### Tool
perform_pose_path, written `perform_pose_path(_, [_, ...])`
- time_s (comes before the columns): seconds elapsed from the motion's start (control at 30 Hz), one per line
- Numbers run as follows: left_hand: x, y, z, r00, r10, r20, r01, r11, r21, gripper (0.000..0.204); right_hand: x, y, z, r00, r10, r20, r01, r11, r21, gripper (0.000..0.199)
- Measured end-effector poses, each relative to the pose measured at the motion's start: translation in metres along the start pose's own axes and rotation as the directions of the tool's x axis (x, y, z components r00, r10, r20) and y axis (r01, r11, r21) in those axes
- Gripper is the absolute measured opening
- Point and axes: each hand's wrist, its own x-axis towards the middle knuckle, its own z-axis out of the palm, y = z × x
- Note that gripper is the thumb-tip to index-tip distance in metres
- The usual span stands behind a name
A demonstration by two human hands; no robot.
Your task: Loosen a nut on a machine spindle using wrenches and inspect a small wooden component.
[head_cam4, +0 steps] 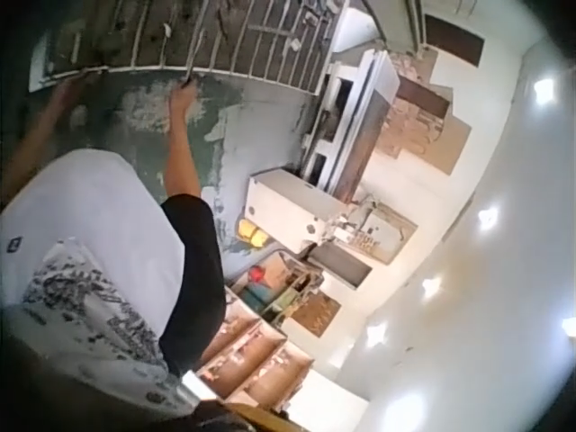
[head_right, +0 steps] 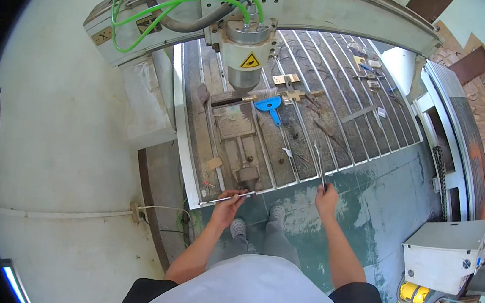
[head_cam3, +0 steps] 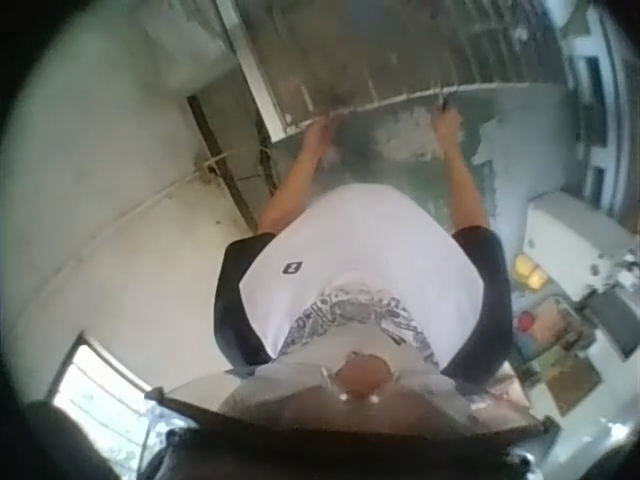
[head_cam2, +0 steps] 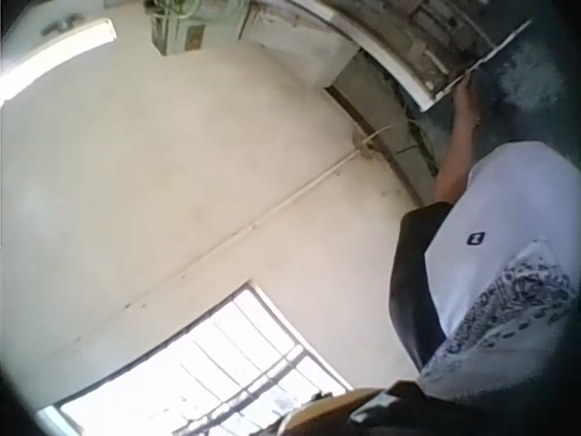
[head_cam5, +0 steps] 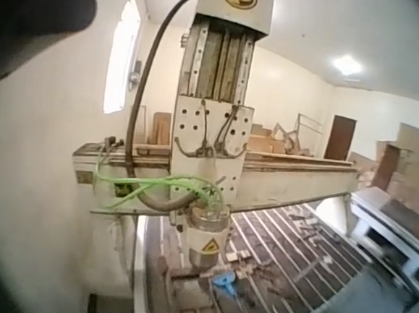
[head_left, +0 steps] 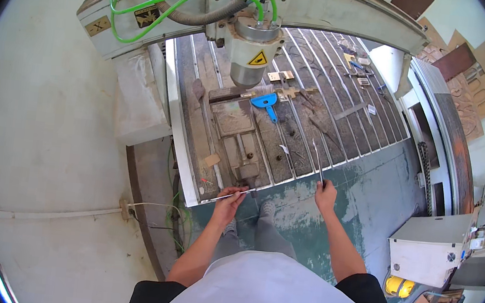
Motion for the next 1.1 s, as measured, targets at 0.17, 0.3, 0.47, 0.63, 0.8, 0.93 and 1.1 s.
perform_pose_path(0.17, [-0.002, 0.000, 0.005, 0.997, 0.026, -0.068, -0.027, 1.000, -0.015, 0.011, 0.049, 0.055, 0.028, 0.997, 0.003, 0.076, 0.008, 0.990, -0.139, 0.018])
perform_pose_path(0.3, [-0.004, -0.005, 0.010, 0.978, 0.063, -0.198, -0.077, 0.995, -0.064, 0.014, 0.094, 0.081, 0.043, 0.984, 0.020, 0.176, 0.012, 0.984, -0.177, 0.024])
perform_pose_path(0.47, [-0.015, -0.017, 0.014, 0.907, 0.110, -0.407, -0.154, 0.985, -0.078, 0.018, 0.137, 0.051, 0.052, 0.962, -0.163, 0.217, 0.238, 0.893, -0.382, 0.027])
perform_pose_path(0.63, [-0.021, -0.027, 0.029, 0.834, 0.163, -0.526, -0.247, 0.964, -0.093, 0.018, 0.204, -0.044, 0.121, 0.862, -0.374, 0.343, 0.252, 0.902, 0.350, 0.029])
perform_pose_path(0.8, [-0.014, -0.021, 0.067, 0.666, 0.482, -0.569, -0.414, 0.874, 0.256, 0.021, 0.278, -0.108, 0.224, 0.829, -0.279, 0.484, -0.040, 0.835, 0.548, 0.028])
perform_pose_path(0.93, [-0.037, -0.029, 0.106, 0.565, 0.698, -0.439, -0.304, 0.671, 0.676, 0.022, 0.266, -0.191, 0.223, 0.671, -0.227, 0.706, -0.328, 0.763, 0.557, 0.024])
perform_pose_path(1.1, [-0.025, -0.065, 0.121, 0.548, 0.785, -0.288, -0.145, 0.429, 0.892, 0.018, 0.257, -0.207, 0.233, 0.611, -0.248, 0.752, -0.394, 0.729, 0.560, 0.017])
